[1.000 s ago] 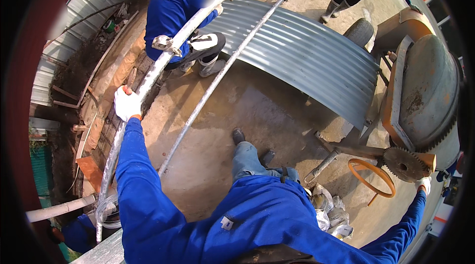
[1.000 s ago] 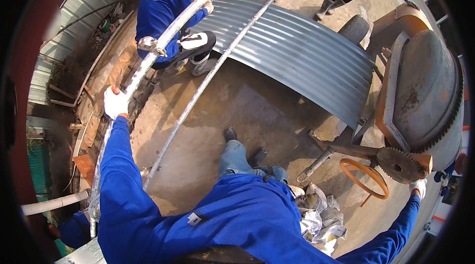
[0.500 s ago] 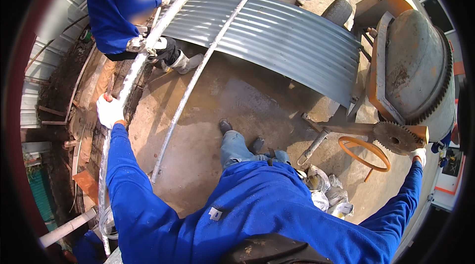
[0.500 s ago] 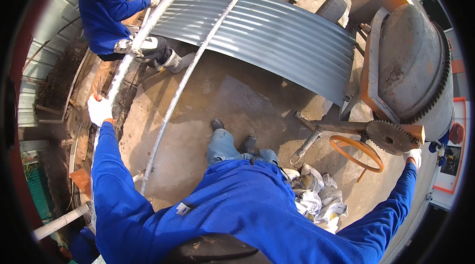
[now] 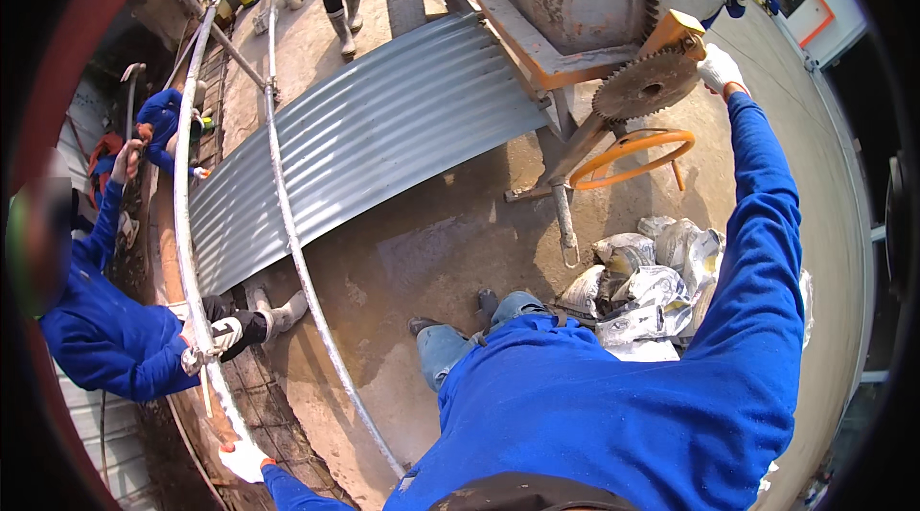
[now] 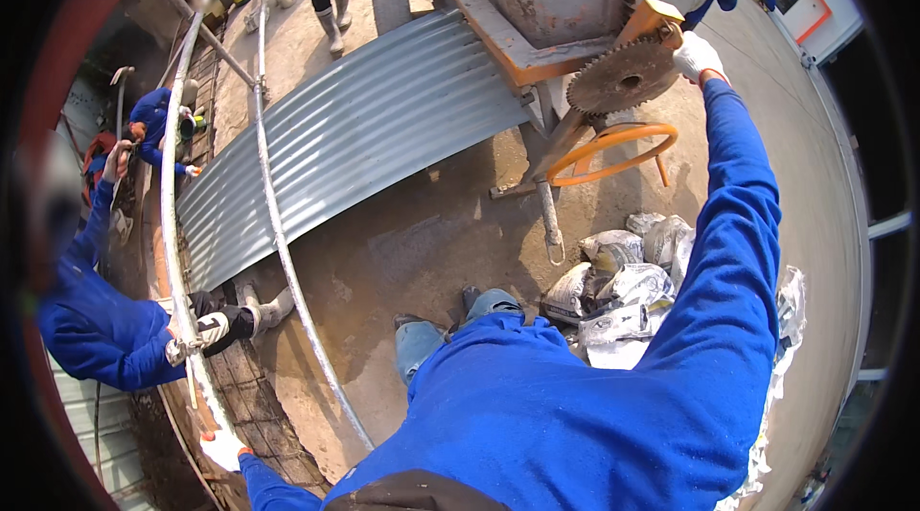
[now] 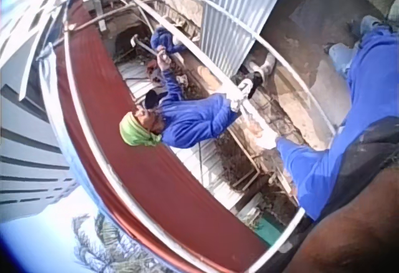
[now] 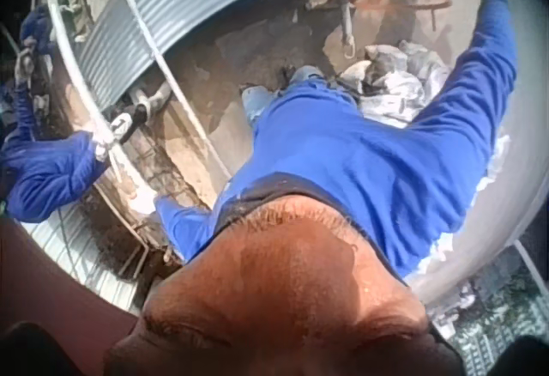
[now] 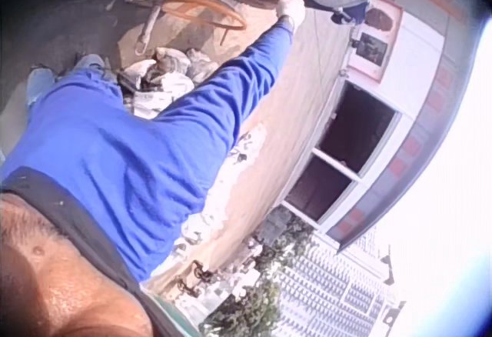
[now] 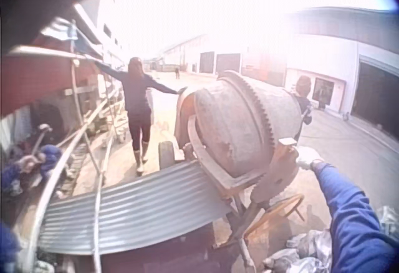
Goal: The person secures a corrugated metal sheet to a cement mixer using wire and pliers. They cut wire from a coil, wrap it around the mixer's wheel and frame, and twist it tight to hold the sheet in place.
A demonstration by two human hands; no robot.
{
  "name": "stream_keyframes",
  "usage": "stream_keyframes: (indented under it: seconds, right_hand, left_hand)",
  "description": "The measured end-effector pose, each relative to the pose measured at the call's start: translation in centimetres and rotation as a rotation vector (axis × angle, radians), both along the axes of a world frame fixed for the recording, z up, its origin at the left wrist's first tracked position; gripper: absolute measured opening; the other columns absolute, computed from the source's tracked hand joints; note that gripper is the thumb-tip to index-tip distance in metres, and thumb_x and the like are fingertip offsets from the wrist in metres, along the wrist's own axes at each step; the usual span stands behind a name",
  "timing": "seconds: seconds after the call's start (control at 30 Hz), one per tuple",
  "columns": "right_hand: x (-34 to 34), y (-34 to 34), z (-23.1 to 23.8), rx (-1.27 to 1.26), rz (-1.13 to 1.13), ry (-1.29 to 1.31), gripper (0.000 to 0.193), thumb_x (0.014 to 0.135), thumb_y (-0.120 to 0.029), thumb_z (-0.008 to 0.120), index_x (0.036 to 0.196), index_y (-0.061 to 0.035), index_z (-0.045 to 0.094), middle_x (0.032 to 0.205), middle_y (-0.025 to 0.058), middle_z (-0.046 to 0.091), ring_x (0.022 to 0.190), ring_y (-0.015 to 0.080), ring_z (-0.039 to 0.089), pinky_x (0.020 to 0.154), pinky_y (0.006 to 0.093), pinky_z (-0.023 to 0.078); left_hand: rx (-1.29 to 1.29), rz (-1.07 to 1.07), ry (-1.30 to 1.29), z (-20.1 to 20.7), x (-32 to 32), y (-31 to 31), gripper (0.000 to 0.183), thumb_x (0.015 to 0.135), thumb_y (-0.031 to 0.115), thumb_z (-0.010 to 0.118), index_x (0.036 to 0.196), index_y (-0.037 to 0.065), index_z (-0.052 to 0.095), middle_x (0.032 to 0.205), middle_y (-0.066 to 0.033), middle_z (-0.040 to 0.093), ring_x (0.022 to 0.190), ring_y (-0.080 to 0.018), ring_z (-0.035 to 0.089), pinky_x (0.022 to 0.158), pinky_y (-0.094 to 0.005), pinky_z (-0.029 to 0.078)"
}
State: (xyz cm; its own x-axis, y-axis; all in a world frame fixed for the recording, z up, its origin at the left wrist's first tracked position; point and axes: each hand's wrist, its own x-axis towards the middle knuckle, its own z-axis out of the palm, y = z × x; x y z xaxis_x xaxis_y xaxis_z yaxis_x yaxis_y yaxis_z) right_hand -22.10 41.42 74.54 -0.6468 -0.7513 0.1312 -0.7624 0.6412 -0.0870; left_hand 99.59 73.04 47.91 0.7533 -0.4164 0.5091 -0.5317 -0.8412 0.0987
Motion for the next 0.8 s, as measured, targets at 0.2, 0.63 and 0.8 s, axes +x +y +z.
stream_keyframes:
  seconds: [0.2, 0.63, 0.8]
  right_hand:
    - [-2.9, 0.5, -1.2, -0.045, 0.007, -0.095, 0.018, 0.103, -0.019, 0.057, 0.114, -0.0055, 0.062, 0.084, 0.0131, 0.072, 0.056, 0.0213, 0.069, 0.046, 0.0365, 0.054]
    - [-8.4, -2.2, -1.9, -0.041, -0.104, -0.602, 0.005, 0.102, -0.017, 0.051, 0.098, -0.0161, 0.050, 0.063, -0.0007, 0.044, 0.043, 0.0133, 0.043, 0.039, 0.0336, 0.032]
    - [-9.0, -2.5, -2.8, -0.042, -0.081, -0.576, 0.007, 0.103, -0.021, 0.051, 0.097, -0.0184, 0.051, 0.063, -0.0009, 0.042, 0.043, 0.0132, 0.040, 0.040, 0.0338, 0.033]
  left_hand:
    - [-0.011, 0.106, 0.110, 2.4, -3.0, -1.5, 0.040, 0.106, 0.032, 0.049, 0.129, 0.007, 0.069, 0.124, -0.0186, 0.074, 0.113, -0.0405, 0.069, 0.096, -0.0482, 0.054]
    - [-0.071, 0.107, 0.049, 2.4, -4.1, -1.1, 0.030, 0.104, 0.027, 0.057, 0.123, 0.009, 0.072, 0.117, -0.0136, 0.076, 0.107, -0.0342, 0.073, 0.093, -0.0440, 0.056]
    - [-0.072, 0.144, 0.042, 2.8, -3.6, -1.0, 0.030, 0.102, 0.029, 0.055, 0.119, 0.010, 0.073, 0.116, -0.0125, 0.075, 0.104, -0.0357, 0.074, 0.089, -0.0465, 0.057]
